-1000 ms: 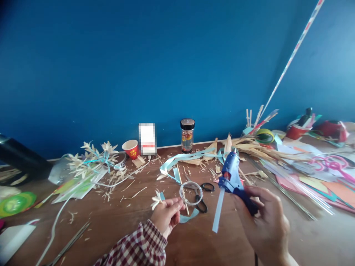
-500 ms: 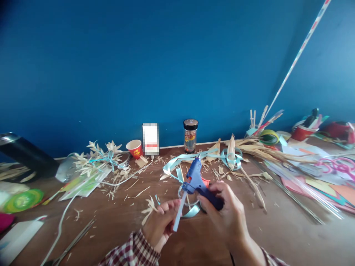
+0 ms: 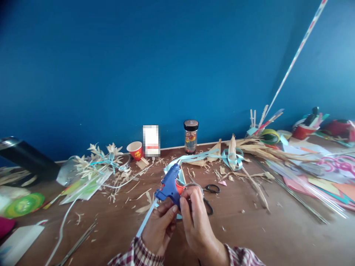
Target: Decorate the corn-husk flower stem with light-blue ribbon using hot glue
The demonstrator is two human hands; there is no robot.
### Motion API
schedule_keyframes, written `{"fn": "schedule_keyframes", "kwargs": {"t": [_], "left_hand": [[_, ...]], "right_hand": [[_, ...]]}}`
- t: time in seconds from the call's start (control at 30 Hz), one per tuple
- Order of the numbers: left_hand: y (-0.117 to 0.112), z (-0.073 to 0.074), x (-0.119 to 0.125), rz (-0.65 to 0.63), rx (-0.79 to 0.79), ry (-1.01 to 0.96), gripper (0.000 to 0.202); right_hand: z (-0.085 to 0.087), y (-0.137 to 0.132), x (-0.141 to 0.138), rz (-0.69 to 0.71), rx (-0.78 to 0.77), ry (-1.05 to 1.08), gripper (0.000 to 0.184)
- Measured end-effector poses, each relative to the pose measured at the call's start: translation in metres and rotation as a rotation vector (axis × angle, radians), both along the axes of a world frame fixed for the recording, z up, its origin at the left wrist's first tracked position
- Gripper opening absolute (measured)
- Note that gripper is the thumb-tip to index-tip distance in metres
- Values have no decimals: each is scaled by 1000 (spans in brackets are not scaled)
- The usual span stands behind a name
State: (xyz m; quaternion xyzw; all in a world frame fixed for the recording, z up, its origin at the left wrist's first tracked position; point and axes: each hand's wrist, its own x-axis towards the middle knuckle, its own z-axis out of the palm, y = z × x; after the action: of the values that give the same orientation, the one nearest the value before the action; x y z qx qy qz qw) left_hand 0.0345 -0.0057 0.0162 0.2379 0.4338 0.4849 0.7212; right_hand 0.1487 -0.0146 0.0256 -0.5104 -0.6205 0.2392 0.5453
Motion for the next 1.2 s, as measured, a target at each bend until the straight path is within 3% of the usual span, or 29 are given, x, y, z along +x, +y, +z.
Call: {"fn": "schedule_keyframes", "kwargs": {"t": [0.17, 0.27, 0.37, 0.5, 0.6, 0.7, 0.87, 1.0, 1.2], "left_hand": [[0, 0, 0, 32, -5, 16, 37], [0, -1, 0, 105, -60, 7, 39], [1, -2, -1, 178, -88, 17, 45], [1, -5, -3, 195, -71, 11, 47], [1, -9, -6, 173, -46, 17, 45], [1, -11, -7, 164, -43, 6, 41], [0, -12, -7, 184, -61, -3, 38], [-1, -12, -7, 205, -109, -7, 42], [-1, -11, -5, 222, -151, -14, 42]], "right_hand": [[-14, -2, -11, -2, -132, 179, 15], [-13, 0, -7, 46, -178, 200, 19], [-2, 6, 17, 117, -203, -9, 13], [11, 16, 65, 168, -179, -492, 16], [9, 21, 85, 160, -189, -753, 21], [1, 24, 87, 141, -219, -875, 22], [0, 27, 83, 179, -147, -910, 22], [11, 28, 89, 96, -124, -843, 25], [17, 24, 131, -64, -112, -812, 26]]}}
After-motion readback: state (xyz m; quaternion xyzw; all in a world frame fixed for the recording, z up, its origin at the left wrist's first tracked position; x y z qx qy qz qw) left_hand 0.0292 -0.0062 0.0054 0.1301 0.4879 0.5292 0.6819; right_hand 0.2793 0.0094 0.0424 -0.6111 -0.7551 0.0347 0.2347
